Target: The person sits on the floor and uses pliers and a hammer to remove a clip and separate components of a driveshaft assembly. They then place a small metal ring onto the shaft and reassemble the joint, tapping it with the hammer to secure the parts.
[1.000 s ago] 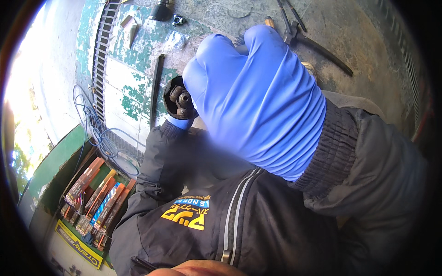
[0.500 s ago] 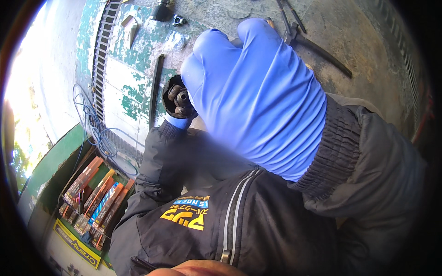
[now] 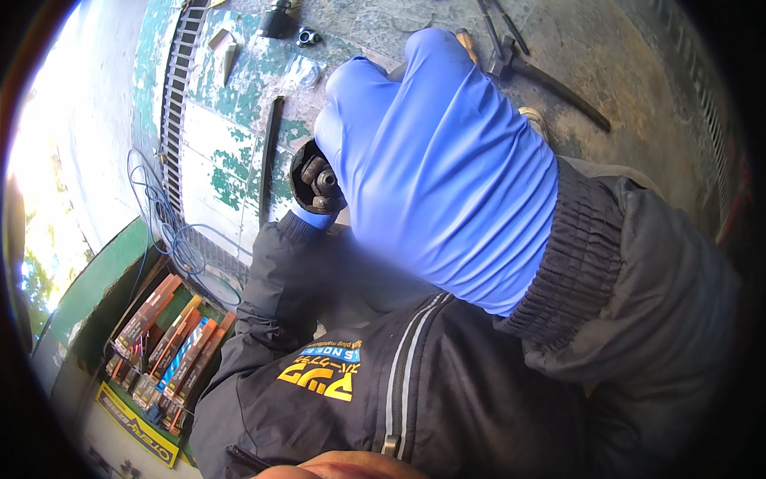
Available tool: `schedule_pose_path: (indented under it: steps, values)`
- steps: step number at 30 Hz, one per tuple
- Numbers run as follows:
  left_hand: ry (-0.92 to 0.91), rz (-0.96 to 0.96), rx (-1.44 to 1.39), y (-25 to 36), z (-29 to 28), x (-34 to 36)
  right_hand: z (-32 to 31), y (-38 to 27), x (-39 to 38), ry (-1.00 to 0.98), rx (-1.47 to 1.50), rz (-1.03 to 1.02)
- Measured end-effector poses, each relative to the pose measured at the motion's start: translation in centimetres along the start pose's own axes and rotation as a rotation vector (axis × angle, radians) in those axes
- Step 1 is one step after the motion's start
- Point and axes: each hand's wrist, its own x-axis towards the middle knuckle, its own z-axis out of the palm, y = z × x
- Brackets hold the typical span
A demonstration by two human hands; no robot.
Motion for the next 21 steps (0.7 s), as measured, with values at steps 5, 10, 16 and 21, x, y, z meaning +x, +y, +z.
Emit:
schedule_pose_path:
  steps: [5,10,16,21]
  values:
    - [-0.108,0.007,0.463,-0.1,-0.3,-0.5,0.3,-0.3,0.0,-0.007,-0.033,-0.016]
    - [-0.085,-0.185,0.213,1.1,0.0,-0.4,0.3,-0.2,-0.1,-0.05,-0.112,-0.082]
    - [-0.091,-0.363,0.102,0.7,0.1,0.2,0.6,0.2,0.2,0.017,-0.033,0.025]
    - [-0.114,-0.429,0.274,0.4,0.1,0.4,1.1,0.3,0.2,0.091,-0.074,0.044]
